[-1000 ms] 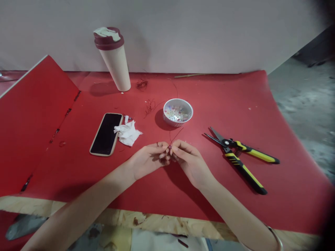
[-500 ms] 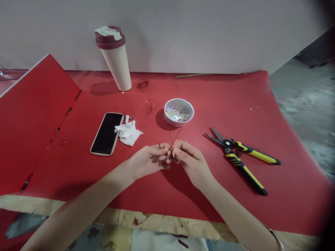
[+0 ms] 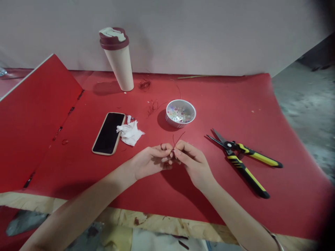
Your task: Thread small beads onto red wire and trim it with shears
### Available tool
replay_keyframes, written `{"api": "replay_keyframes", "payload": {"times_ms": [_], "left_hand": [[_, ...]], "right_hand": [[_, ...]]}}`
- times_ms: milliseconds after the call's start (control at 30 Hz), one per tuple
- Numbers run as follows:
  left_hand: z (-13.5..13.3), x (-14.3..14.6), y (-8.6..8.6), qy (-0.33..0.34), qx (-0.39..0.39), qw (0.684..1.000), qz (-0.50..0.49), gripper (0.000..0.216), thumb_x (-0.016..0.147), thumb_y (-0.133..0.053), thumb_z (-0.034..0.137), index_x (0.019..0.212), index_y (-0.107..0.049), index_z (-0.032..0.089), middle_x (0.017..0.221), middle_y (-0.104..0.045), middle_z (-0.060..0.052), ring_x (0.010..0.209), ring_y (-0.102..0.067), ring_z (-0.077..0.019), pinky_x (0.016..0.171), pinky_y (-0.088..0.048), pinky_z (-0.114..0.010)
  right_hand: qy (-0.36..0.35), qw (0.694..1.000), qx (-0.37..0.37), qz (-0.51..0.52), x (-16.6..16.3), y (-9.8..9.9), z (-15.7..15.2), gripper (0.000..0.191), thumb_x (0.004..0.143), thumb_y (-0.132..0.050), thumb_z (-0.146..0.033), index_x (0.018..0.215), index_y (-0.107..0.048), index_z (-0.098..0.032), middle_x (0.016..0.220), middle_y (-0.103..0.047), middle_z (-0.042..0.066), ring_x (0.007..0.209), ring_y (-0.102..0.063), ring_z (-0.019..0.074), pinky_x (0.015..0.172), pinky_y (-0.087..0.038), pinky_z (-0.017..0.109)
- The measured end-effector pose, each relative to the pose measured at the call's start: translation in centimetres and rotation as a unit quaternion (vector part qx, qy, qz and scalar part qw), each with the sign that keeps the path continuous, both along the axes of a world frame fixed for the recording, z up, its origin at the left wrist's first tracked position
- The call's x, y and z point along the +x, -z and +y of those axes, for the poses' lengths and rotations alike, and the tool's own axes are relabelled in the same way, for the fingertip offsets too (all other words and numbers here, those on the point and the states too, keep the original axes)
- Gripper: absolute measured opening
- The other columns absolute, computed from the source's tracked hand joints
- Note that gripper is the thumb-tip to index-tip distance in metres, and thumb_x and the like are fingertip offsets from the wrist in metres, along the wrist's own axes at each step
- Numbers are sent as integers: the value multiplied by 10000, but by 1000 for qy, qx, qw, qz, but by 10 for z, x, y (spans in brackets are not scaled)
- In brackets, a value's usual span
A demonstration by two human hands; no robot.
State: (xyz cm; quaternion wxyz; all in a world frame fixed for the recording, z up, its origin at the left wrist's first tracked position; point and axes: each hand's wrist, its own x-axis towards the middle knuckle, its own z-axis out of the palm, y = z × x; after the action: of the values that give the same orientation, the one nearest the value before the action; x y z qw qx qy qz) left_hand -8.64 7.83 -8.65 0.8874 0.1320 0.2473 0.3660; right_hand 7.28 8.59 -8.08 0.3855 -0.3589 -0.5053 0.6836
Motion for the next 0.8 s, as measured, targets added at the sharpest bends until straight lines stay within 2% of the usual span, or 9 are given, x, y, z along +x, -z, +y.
{"api": "replay_keyframes", "payload": {"times_ms": [367, 800], "left_hand": [[-1, 4, -1, -28, -7, 999, 29, 93, 693, -652, 160, 675, -569, 123, 615, -457, 4, 638, -468, -98, 655, -407, -223], [-9, 15, -15, -116, 1, 988, 103, 205, 730, -610, 180, 572, -484, 144, 603, -428, 14, 607, -439, -98, 698, -417, -246]], "right_hand": [[12, 1000, -13, 15, -3, 3, -1, 184, 847, -550, -290, 687, -560, -200, 668, -555, -18, 644, -538, 112, 575, -454, 230], [32, 998, -50, -5, -7, 3, -4, 195, 842, -549, -301, 675, -563, -202, 632, -570, -16, 630, -541, 122, 591, -462, 253]]}}
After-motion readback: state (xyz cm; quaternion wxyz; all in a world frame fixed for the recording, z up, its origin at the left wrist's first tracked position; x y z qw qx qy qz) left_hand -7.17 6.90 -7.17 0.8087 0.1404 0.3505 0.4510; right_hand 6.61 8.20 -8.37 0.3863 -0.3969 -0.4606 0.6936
